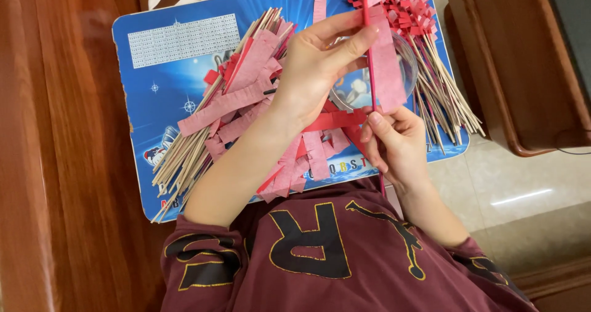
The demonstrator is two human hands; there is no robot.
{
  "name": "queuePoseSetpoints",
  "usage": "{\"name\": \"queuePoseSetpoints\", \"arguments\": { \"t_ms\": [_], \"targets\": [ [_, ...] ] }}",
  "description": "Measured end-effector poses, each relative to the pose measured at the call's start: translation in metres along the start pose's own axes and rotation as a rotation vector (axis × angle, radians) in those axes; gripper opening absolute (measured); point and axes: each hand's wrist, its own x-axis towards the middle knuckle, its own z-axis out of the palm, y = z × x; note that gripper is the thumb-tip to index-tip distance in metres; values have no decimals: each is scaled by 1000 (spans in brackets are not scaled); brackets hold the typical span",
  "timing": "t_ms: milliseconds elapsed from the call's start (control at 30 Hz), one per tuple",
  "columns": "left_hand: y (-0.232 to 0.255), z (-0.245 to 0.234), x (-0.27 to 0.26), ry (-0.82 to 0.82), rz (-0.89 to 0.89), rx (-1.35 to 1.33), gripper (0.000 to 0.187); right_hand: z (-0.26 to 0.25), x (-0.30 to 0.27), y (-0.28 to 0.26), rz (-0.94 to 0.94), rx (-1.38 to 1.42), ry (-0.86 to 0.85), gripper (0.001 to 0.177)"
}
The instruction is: The recorder is assembling paper flowers by wrapping thin strips of colored paper around wooden skewers and securing them with glue.
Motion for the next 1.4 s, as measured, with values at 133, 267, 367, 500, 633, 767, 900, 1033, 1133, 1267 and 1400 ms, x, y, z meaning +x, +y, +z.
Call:
{"name": "queuePoseSetpoints", "arguments": {
  "t_ms": [133,267,367,500,633,767,900,1033,1133,1267,1400],
  "targets": [
    [-1,0,0,17,11,62,30,-1,-1,1,-19,-43,20,19],
    [-8,-1,2,97,-2,122,32,1,-2,-2,-24,-49,19,20],
    [-10,-2,2,109,-1,88,33,3,-2,-5,-30,-42,10,20],
    [-7,0,1,37,-3,-1,33,0,-4,-4,-32,-4,-15,19],
    [-14,-4,2,-6,-13,-44,33,-2,-4,-3,14,76,-22,20],
    [-24,-12,4,-18,25,-31,33,0,-3,-2,-12,3,5,20],
    [-16,0,2,87,86,143,33,1,-2,0,-88,-43,22,17],
    [-10,9,-2,112,122,237,31,1,-2,1,-118,-82,40,13],
    [-10,13,-7,106,152,249,31,7,-3,-3,-124,-132,49,16],
    [-4,13,-9,76,123,192,31,0,-7,-3,-86,-93,24,16],
    [-3,8,-7,-46,19,-11,31,3,-6,-8,-37,-3,-23,22]
  ]
}}
